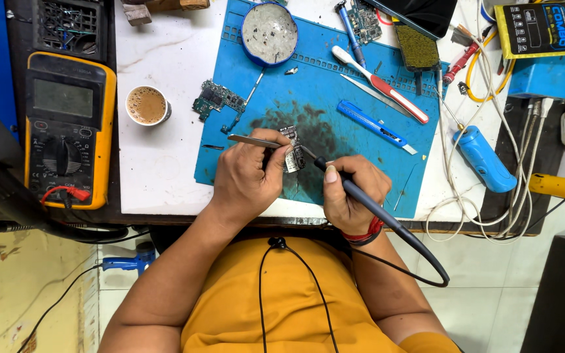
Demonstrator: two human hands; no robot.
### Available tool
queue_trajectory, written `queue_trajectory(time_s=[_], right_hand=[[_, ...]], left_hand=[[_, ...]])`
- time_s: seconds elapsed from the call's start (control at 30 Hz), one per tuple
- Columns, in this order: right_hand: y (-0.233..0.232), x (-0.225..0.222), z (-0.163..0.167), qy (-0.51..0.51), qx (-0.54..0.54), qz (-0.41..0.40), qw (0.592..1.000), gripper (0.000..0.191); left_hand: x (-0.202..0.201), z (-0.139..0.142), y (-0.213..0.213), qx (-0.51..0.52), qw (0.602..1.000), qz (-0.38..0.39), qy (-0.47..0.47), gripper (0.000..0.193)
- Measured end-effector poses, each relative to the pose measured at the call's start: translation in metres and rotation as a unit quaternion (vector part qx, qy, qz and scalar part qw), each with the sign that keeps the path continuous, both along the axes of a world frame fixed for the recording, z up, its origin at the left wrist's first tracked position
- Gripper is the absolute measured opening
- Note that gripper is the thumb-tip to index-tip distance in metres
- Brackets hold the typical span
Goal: The person solders components on a phone motherboard, holding the board with tweezers while applying a soldering iron to its contacts. They then reposition the board, wipe it, and use a hot air gun on the board while steadying it with tweezers.
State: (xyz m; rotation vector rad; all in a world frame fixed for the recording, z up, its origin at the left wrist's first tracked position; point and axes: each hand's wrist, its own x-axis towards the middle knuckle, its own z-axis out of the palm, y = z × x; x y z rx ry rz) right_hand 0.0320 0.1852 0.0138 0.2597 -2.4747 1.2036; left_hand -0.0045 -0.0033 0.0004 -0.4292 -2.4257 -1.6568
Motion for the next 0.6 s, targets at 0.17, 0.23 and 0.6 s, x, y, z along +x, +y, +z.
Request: queue_trajectory(time_s=[0.17,0.23,0.6], right_hand=[[0.0004,0.0005,-0.0010,0.012,-0.001,-0.002,1.000,0.011],[0.0006,0.0003,-0.0010,0.014,0.001,-0.003,1.000,0.011],[0.0010,0.0001,-0.0007,0.011,-0.001,0.007,1.000,0.012]], left_hand=[[0.0001,-0.0007,0.0003,0.000,1.000,-0.004,-0.009,0.011],[-0.0006,-0.0011,0.0005,-0.002,1.000,-0.004,-0.009,0.011],[-0.0004,-0.0008,0.0000,-0.004,1.000,-0.001,-0.009,0.012]])
